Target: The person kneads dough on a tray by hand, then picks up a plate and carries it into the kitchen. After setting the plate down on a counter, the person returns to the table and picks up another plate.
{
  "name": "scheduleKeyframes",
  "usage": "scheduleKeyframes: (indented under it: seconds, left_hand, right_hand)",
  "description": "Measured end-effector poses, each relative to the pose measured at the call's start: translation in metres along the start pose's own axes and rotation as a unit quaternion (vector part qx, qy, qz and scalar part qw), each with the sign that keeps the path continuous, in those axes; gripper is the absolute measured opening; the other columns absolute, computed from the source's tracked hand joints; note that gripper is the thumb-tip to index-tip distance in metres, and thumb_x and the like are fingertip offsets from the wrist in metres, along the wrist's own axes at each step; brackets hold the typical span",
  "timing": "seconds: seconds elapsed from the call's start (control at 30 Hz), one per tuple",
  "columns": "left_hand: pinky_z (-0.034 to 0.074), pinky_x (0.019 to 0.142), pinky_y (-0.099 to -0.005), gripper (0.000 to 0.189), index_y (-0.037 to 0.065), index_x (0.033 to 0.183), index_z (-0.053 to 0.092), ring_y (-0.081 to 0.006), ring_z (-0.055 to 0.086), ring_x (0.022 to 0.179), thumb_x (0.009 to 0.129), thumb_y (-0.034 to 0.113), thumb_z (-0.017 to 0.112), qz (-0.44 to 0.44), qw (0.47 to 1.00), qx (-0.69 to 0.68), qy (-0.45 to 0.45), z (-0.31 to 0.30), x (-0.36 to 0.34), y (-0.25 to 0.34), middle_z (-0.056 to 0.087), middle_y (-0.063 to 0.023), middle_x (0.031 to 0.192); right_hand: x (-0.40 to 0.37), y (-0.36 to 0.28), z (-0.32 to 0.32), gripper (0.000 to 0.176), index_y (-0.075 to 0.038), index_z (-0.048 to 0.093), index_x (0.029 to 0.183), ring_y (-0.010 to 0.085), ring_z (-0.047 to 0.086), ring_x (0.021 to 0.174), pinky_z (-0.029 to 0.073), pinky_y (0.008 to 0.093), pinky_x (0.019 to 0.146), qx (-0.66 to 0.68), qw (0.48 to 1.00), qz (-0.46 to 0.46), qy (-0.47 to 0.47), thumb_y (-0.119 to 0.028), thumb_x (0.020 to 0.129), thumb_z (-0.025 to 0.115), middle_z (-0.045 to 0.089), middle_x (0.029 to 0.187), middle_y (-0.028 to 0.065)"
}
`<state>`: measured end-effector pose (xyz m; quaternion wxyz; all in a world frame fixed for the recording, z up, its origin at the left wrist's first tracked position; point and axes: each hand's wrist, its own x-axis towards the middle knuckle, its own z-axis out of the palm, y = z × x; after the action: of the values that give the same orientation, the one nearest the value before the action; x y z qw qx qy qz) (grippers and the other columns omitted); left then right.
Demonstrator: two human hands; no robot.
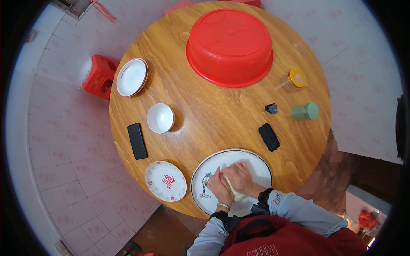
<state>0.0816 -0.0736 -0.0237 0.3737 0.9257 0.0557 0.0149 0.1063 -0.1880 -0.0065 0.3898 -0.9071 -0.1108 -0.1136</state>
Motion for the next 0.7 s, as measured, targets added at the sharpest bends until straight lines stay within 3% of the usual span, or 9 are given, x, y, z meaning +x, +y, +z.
scheduleKeyframes:
  seconds: [0.1, 0.33, 0.4, 0.47, 0.5, 0.57, 0.6, 0.67, 0.7]
  left_hand:
    - [0.036, 0.086, -0.0445, 0.039, 0.010, 0.130, 0.056, -0.0301, 0.053, 0.097, 0.092, 0.010, 0.050, -0.026, 0.995, 0.038, -0.091, -0.004, 0.021, 0.012, 0.062, -0.0095, 0.100]
    - [0.042, 0.077, -0.0446, 0.030, 0.008, 0.124, 0.058, -0.0331, 0.055, 0.081, 0.097, 0.014, 0.046, 0.011, 0.998, 0.018, -0.066, 0.002, 0.037, 0.007, 0.063, -0.0163, 0.093]
    - [0.043, 0.078, -0.0432, 0.029, 0.009, 0.123, 0.058, -0.0318, 0.056, 0.080, 0.099, 0.015, 0.045, 0.001, 0.998, 0.010, -0.060, 0.003, 0.034, 0.000, 0.062, -0.0166, 0.089]
    - [0.045, 0.081, -0.0398, 0.029, 0.008, 0.124, 0.058, -0.0286, 0.058, 0.083, 0.098, 0.018, 0.049, -0.003, 0.986, -0.157, -0.056, 0.005, 0.027, -0.012, 0.060, -0.0127, 0.085]
    - [0.045, 0.081, -0.0398, 0.029, 0.008, 0.124, 0.058, -0.0286, 0.058, 0.083, 0.098, 0.018, 0.049, 0.004, 0.986, -0.160, -0.054, -0.001, 0.023, -0.009, 0.060, -0.0127, 0.085]
    - [0.046, 0.086, -0.0373, 0.040, 0.004, 0.126, 0.055, -0.0254, 0.058, 0.091, 0.091, 0.021, 0.064, -0.072, 0.961, -0.235, -0.128, -0.019, 0.009, 0.003, 0.059, -0.0111, 0.094]
    - [0.046, 0.086, -0.0373, 0.040, 0.004, 0.126, 0.055, -0.0254, 0.058, 0.091, 0.091, 0.021, 0.064, -0.071, 0.961, -0.235, -0.127, -0.030, 0.001, 0.006, 0.059, -0.0111, 0.094]
    - [0.044, 0.089, -0.0375, 0.065, 0.001, 0.132, 0.049, -0.0261, 0.055, 0.099, 0.078, 0.022, 0.079, 0.098, 0.958, -0.169, -0.210, -0.052, -0.015, 0.012, 0.056, -0.0131, 0.110]
    - [0.041, 0.098, -0.0395, 0.088, 0.001, 0.140, 0.039, -0.0317, 0.049, 0.114, 0.070, 0.026, 0.086, 0.120, 0.953, -0.125, -0.249, -0.063, -0.023, 0.014, 0.048, -0.0185, 0.127]
  right_hand:
    - [0.017, 0.011, 0.004, 0.011, -0.006, 0.060, 0.096, 0.0265, 0.058, 0.083, 0.041, 0.0388, 0.075, 0.015, 0.997, 0.075, -0.001, -0.014, 0.088, 0.061, 0.062, 0.085, 0.0067]
    - [0.022, 0.023, 0.018, 0.019, -0.004, 0.060, 0.085, 0.0356, 0.063, 0.079, 0.048, 0.0445, 0.072, 0.114, 0.966, 0.232, 0.007, -0.021, 0.092, 0.055, 0.065, 0.081, 0.0146]
    - [0.020, 0.032, 0.020, 0.027, -0.004, 0.061, 0.087, 0.0285, 0.063, 0.074, 0.049, 0.0401, 0.070, 0.137, 0.959, 0.249, -0.015, -0.027, 0.096, 0.051, 0.065, 0.078, 0.0123]
    - [0.017, 0.049, 0.025, 0.035, -0.005, 0.063, 0.092, 0.0189, 0.061, 0.071, 0.049, 0.0338, 0.071, 0.377, 0.862, 0.334, -0.051, -0.034, 0.101, 0.045, 0.064, 0.077, 0.0068]
    - [0.019, 0.049, 0.017, 0.035, -0.005, 0.063, 0.092, 0.0189, 0.061, 0.071, 0.049, 0.0338, 0.071, 0.375, 0.866, 0.329, -0.046, -0.034, 0.101, 0.045, 0.064, 0.077, 0.0068]
    - [0.023, 0.043, -0.002, 0.042, -0.005, 0.064, 0.099, 0.0122, 0.057, 0.074, 0.048, 0.0290, 0.072, 0.401, 0.812, 0.398, -0.143, -0.038, 0.104, 0.038, 0.063, 0.081, 0.0038]
    - [0.019, 0.040, -0.006, 0.042, -0.005, 0.064, 0.099, 0.0122, 0.057, 0.074, 0.048, 0.0290, 0.072, 0.401, 0.813, 0.396, -0.143, -0.038, 0.104, 0.038, 0.063, 0.081, 0.0038]
    - [0.008, 0.033, -0.007, 0.045, -0.004, 0.063, 0.103, 0.0123, 0.058, 0.079, 0.049, 0.0281, 0.076, 0.387, 0.832, 0.355, -0.179, -0.039, 0.105, 0.034, 0.064, 0.085, 0.0048]
    - [0.004, 0.027, -0.009, 0.040, -0.006, 0.062, 0.107, 0.0184, 0.061, 0.089, 0.049, 0.0324, 0.083, 0.396, 0.837, 0.310, -0.214, -0.037, 0.103, 0.037, 0.066, 0.093, 0.0088]
